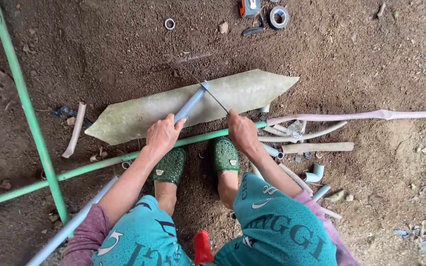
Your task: The person uses a hand saw to cut a gray PVC pipe that is resting on a large leaf. The person holds the pipe steady with one hand while sawing with the other. The scene is outdoors on a dirt ground with various tools and pipe pieces scattered nearby.
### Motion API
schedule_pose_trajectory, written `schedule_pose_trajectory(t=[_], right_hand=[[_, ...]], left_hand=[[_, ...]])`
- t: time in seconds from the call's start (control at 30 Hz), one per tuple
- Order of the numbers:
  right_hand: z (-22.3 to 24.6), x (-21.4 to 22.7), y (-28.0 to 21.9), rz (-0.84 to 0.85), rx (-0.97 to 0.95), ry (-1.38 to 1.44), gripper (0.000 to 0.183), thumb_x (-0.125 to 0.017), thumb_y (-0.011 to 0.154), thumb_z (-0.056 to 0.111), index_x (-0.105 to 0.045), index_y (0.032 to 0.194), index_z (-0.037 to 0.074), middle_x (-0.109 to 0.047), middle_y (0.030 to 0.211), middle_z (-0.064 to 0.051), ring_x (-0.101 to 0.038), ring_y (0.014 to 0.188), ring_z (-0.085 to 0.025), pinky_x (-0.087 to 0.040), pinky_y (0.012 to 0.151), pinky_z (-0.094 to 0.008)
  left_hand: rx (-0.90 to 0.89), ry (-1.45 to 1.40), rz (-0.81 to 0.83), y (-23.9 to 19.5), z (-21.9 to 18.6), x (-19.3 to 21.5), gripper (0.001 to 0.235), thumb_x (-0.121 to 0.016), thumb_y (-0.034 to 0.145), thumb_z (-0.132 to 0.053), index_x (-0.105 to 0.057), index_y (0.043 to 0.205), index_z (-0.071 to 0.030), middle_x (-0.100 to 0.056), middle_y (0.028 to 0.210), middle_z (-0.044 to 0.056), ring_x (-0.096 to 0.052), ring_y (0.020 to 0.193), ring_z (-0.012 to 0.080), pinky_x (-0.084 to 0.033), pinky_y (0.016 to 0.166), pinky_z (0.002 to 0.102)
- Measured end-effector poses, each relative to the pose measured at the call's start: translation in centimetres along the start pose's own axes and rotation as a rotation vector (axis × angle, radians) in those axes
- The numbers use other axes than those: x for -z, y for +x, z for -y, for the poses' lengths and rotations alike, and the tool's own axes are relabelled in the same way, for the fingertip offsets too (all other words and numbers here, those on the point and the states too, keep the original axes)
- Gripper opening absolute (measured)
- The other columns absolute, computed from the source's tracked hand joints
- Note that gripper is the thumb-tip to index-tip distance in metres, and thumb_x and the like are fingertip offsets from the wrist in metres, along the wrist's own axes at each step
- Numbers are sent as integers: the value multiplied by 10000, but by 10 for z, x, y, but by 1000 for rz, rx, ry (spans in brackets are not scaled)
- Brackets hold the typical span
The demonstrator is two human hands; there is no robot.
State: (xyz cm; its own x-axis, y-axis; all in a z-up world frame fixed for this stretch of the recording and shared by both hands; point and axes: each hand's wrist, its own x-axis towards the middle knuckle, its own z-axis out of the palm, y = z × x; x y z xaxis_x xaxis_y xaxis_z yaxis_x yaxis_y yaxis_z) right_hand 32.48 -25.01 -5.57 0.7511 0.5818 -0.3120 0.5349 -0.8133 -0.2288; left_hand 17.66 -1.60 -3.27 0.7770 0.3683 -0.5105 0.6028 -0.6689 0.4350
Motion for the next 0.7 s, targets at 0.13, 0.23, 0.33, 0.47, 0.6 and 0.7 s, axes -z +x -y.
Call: schedule_pose_trajectory(t=[0.13, 0.23, 0.33, 0.47, 0.6, 0.7], right_hand=[[7, 9, 11, 31, -12, -11, 209, -400, 1160, 290, -535, 1020, 212, -731, 730, -150, -785, 723, -318, -656, 699, -494], [0, 19, -9, 55, -18, 36, 214, -408, 1147, 349, -529, 1038, 211, -733, 752, -170, -794, 764, -363, -646, 726, -541], [-10, 12, -4, 74, -29, 21, 221, -411, 1129, 344, -535, 1035, 188, -739, 761, -181, -799, 795, -400, -641, 737, -572], [13, 11, 23, 10, -8, -8, 229, -424, 1148, 341, -563, 1057, 182, -747, 789, -197, -804, 834, -406, -652, 786, -566], [-13, -1, 5, 25, -10, 34, 238, -391, 1184, 304, -541, 1022, 214, -741, 769, -179, -791, 735, -329, -678, 754, -498], [-29, 3, -18, 90, -72, 74, 223, -376, 1173, 292, -522, 1032, 198, -732, 751, -171, -801, 745, -345, -670, 731, -525]], left_hand=[[-1, 66, 11, 4, 1, 1, 558, -398, 1092, -609, -628, 1077, -100, -790, 973, 275, -776, 1035, 481, -597, 938, 600], [1, 64, 18, 4, 1, 3, 553, -402, 1095, -606, -632, 1084, -104, -788, 975, 274, -774, 1042, 477, -595, 943, 599], [-9, 52, 25, -3, -13, 6, 548, -404, 1104, -588, -634, 1089, -91, -787, 994, 284, -769, 1059, 484, -589, 959, 602], [-16, 32, 31, -3, -16, 3, 565, -397, 1102, -587, -636, 1091, -75, -786, 1016, 294, -762, 1076, 498, -581, 969, 614], [11, -3, 29, -4, -17, 8, 579, -397, 1096, -595, -650, 1092, -73, -787, 1030, 298, -758, 1095, 496, -578, 977, 614], [11, -15, 34, -2, -16, 4, 571, -413, 1087, -594, -658, 1105, -78, -782, 1036, 303, -755, 1094, 502, -576, 979, 614]])
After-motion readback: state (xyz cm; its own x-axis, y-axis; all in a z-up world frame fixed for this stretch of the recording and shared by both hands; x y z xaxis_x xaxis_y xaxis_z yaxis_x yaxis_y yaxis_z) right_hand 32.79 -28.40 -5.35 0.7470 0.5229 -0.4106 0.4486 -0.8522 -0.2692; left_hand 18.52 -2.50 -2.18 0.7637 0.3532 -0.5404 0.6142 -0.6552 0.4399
